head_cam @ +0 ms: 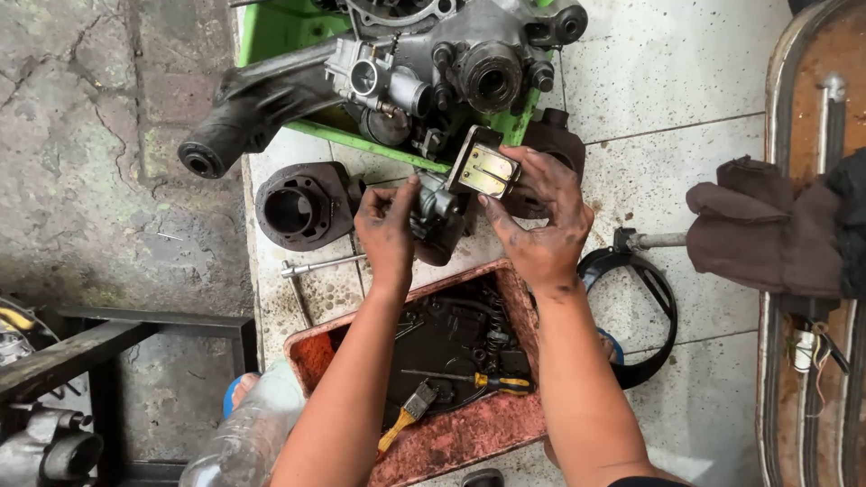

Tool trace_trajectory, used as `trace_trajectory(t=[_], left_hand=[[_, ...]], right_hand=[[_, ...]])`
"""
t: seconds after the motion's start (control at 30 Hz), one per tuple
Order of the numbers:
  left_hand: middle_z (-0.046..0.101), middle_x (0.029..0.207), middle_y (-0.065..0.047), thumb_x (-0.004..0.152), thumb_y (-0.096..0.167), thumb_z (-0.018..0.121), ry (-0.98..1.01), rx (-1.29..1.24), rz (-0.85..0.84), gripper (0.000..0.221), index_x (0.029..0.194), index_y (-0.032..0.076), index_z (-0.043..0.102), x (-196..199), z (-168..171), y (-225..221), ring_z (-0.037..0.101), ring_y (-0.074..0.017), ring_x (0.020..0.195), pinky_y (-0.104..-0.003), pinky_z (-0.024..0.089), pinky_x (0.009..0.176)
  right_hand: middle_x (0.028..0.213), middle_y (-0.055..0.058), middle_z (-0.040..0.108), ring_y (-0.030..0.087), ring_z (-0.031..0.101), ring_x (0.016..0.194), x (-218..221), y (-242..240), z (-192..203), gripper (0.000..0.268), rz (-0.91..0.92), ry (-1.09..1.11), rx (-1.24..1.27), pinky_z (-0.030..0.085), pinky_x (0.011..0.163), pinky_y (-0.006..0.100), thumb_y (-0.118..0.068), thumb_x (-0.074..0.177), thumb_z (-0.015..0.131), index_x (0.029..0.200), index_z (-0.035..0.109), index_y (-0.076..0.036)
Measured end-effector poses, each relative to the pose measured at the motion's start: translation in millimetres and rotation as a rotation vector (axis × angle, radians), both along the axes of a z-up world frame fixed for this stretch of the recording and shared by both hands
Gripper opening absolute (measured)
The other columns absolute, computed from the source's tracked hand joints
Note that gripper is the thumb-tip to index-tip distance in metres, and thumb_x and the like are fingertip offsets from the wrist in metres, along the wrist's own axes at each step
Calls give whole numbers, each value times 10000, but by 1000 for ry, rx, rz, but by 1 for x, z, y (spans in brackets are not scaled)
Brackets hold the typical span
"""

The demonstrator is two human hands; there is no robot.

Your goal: Disassembling a small engine component, likely a carburetor, and cleaning it with a brush.

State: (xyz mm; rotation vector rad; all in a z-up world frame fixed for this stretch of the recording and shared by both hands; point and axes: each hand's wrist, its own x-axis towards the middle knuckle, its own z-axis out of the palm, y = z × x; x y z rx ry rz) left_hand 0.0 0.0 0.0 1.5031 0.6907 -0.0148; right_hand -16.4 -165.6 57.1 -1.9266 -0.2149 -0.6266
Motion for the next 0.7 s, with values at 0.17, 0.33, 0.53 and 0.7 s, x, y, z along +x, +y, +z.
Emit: trace_trajectory(t=[0.17, 0.33, 0.53, 0.7], left_hand=[[694, 767, -111, 766, 423, 891, 16, 71, -164, 403, 923, 92, 722, 0, 22, -10, 620, -179, 788, -347, 494, 743], [720, 777, -113, 705, 505, 888, 110, 223, -315, 444, 986, 190, 750, 3, 24, -10, 717, -281, 765, -392, 538, 716], [613, 1093, -127, 856, 529, 781, -112, 357, -443, 482, 1144, 147, 723, -5, 36, -4, 679, -409, 1013, -521, 566, 879], [575, 1178, -192, 745, 413, 873, -205, 492, -656, 797, 1333, 0, 528, -11, 35, 2, 540, -461, 1202, -592, 424, 1059]], right_hand=[[1270, 237, 678, 439, 684, 1168, 1, -3, -3, 562, -19, 65, 1, 617, 939, 517, 7, 876, 813, 1344, 502, -10], [1266, 259, 671, 442, 698, 1115, -5, -5, -20, 479, -47, 119, 79, 631, 924, 512, -26, 912, 780, 1329, 548, 13], [1255, 266, 656, 431, 701, 1090, -10, -14, -42, 467, -170, 251, 365, 639, 932, 482, -97, 906, 821, 1311, 604, -14], [1213, 235, 691, 298, 725, 1075, -10, -15, -50, 493, -260, 274, 558, 634, 935, 366, -3, 840, 859, 1281, 640, -3]])
